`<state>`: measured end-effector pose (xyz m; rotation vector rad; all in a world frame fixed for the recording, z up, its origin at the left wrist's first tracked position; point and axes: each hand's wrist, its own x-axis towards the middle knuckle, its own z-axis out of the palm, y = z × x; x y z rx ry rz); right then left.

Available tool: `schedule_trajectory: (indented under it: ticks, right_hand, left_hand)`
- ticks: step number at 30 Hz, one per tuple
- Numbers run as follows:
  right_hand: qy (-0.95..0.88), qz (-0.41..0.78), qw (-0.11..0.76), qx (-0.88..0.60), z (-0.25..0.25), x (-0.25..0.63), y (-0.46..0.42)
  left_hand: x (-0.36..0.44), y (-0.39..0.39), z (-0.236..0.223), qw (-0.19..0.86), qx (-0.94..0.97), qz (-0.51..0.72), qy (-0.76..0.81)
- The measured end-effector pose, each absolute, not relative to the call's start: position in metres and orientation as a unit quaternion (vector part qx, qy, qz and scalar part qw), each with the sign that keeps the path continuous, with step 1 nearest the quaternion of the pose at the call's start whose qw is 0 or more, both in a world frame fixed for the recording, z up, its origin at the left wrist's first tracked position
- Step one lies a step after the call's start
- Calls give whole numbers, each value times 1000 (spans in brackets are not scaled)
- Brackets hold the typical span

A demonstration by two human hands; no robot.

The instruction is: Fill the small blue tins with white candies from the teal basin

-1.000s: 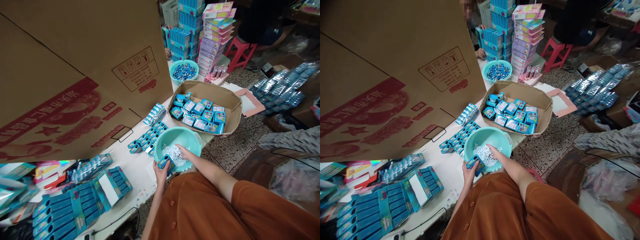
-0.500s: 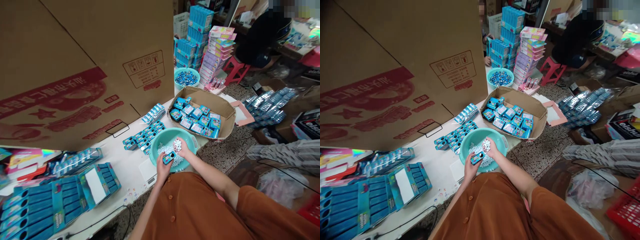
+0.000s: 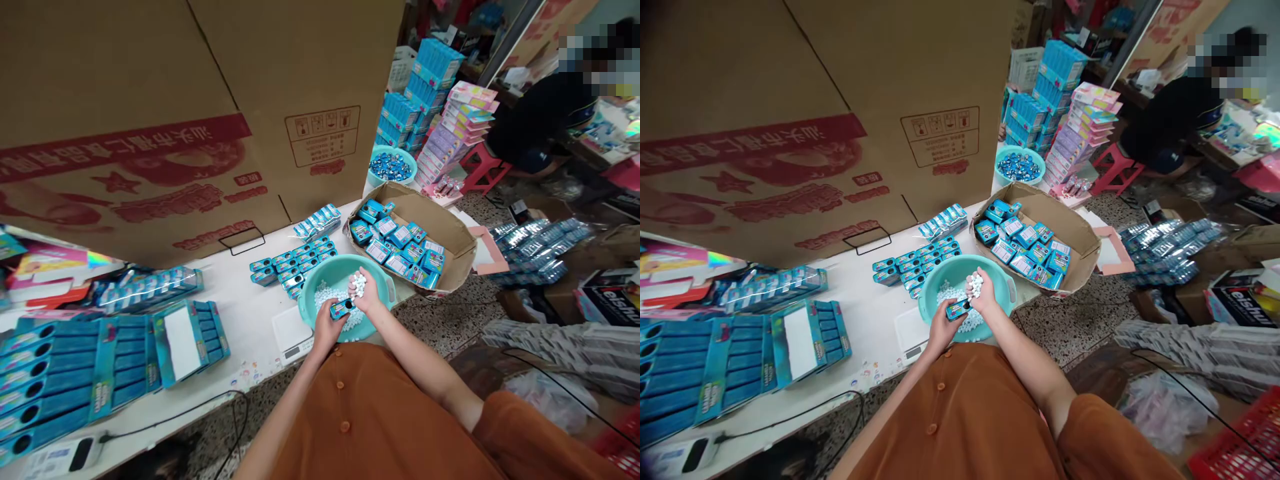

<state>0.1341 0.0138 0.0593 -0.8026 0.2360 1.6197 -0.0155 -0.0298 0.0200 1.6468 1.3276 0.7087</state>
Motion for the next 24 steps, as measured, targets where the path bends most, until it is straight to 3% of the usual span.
schedule_trajectory:
  ticks: [7, 24]
  right_hand:
    - [67, 704, 610, -357, 68, 136, 19]
    - [-69, 618, 632, -463, 63, 121, 9]
  left_hand:
    - [-11, -30, 24, 533, 562, 301, 557]
    - [-11, -22, 49, 474, 624, 256, 566]
